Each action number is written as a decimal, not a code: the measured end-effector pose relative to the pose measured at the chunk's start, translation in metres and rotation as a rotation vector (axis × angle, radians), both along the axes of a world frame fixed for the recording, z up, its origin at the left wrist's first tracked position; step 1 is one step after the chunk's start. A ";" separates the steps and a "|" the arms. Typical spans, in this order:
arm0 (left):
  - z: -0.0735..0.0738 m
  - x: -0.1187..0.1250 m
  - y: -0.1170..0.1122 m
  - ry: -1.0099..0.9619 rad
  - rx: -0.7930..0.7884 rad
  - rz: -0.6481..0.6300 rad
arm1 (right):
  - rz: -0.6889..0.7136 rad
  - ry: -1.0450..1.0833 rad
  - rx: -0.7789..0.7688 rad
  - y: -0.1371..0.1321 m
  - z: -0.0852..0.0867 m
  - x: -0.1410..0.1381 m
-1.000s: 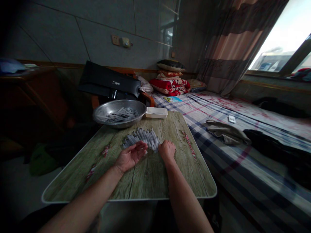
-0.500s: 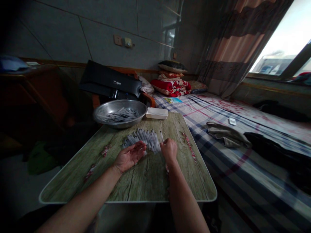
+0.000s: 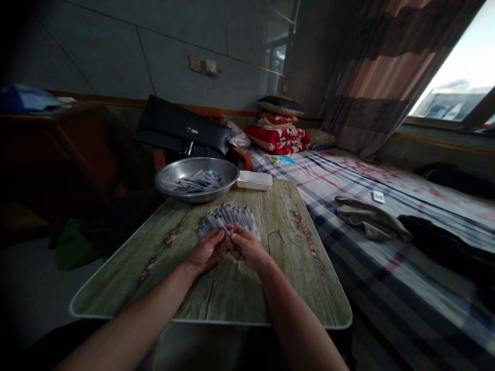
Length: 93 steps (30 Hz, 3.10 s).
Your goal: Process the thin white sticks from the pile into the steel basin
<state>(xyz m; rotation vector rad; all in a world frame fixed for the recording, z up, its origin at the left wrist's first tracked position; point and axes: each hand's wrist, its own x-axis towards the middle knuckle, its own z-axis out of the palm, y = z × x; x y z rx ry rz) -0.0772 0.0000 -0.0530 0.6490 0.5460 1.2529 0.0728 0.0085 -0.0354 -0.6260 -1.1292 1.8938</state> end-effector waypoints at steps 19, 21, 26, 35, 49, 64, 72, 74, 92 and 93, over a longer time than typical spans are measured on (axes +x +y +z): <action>0.007 0.009 -0.006 0.320 0.091 0.228 | 0.264 -0.077 -0.231 -0.001 -0.012 0.002; 0.007 0.010 -0.006 0.303 0.093 0.228 | 0.237 -0.089 -0.233 -0.003 -0.012 0.001; 0.008 0.013 -0.008 0.224 0.096 0.207 | 0.226 -0.122 -0.228 -0.005 -0.007 0.001; 0.004 0.007 -0.002 0.256 0.082 0.242 | 0.223 -0.160 -0.245 0.000 -0.009 -0.005; 0.005 0.008 -0.003 0.160 0.067 0.227 | 0.143 -0.171 -0.046 0.001 -0.012 0.001; 0.013 0.010 -0.005 0.309 0.119 0.269 | 0.236 -0.178 -0.109 0.002 -0.009 0.009; 0.015 0.014 -0.008 0.270 0.075 0.300 | 0.139 -0.230 -0.078 0.001 -0.010 0.005; 0.014 0.012 -0.007 0.306 0.086 0.321 | 0.108 -0.245 -0.049 0.002 -0.010 0.003; 0.011 0.012 -0.006 0.284 0.031 0.304 | 0.208 -0.209 -0.126 0.003 -0.008 0.006; 0.010 0.012 -0.005 0.275 0.022 0.300 | 0.223 -0.191 -0.138 0.003 -0.008 0.005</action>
